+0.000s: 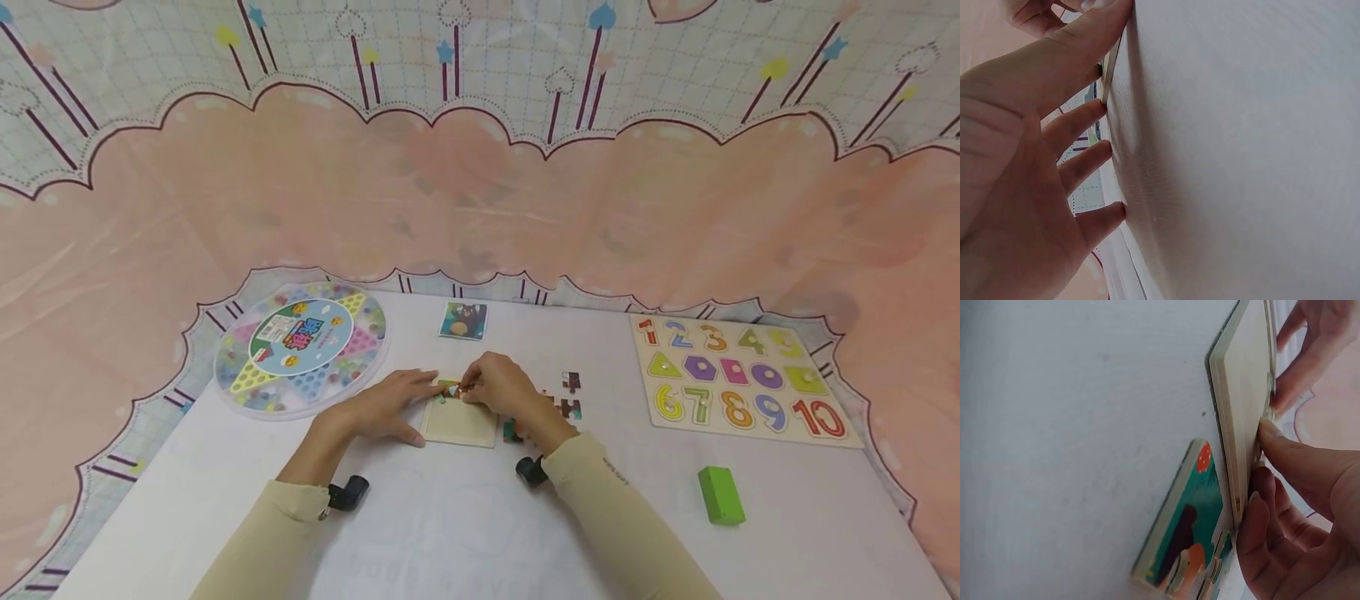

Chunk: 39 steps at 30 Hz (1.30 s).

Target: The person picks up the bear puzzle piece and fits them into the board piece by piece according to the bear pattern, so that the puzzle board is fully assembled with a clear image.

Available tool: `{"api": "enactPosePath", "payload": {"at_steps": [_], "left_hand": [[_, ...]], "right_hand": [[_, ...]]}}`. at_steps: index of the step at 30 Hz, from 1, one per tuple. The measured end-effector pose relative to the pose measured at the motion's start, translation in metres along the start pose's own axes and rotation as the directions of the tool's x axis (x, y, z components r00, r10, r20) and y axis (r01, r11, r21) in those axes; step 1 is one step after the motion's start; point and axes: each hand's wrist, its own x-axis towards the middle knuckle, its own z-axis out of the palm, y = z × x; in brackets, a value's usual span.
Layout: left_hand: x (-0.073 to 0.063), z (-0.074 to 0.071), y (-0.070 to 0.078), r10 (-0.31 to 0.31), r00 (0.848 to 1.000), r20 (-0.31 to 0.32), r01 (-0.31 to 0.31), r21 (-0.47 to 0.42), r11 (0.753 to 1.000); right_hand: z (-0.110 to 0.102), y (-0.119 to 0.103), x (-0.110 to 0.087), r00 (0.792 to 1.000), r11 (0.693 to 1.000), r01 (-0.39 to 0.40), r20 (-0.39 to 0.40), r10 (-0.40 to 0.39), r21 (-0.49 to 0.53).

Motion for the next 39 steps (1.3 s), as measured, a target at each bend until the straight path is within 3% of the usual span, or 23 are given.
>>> {"api": "enactPosePath", "payload": {"at_steps": [13,21,27,32,39], "left_hand": [[0.001,-0.002,0.003,-0.009,1.000,-0.012,0.009,-0.004,1.000],[-0.002,0.008,0.004,-0.029,1.000,0.004,0.029,-0.040,0.999],[-0.001,0.011,0.003,-0.026,1.000,-0.012,0.025,-0.032,0.999],[0.000,0.009,0.003,-0.020,1.000,-0.017,0.020,-0.027,0.999],[0.000,0.003,0.005,-0.011,0.999,-0.031,0.010,-0.025,1.000]], "right_hand": [[0.000,-0.001,-0.007,0.997,0.996,0.072,-0.025,-0.074,-0.059],[-0.006,0.007,-0.021,0.994,0.994,0.108,0.015,-0.107,-0.027],[-0.026,0.018,-0.033,0.995,0.995,0.100,-0.016,-0.100,-0.002],[-0.048,0.039,-0.042,0.990,0.992,0.128,-0.067,-0.127,0.001],[-0.071,0.069,-0.057,0.990,0.997,0.059,-0.134,-0.052,0.053]]}}
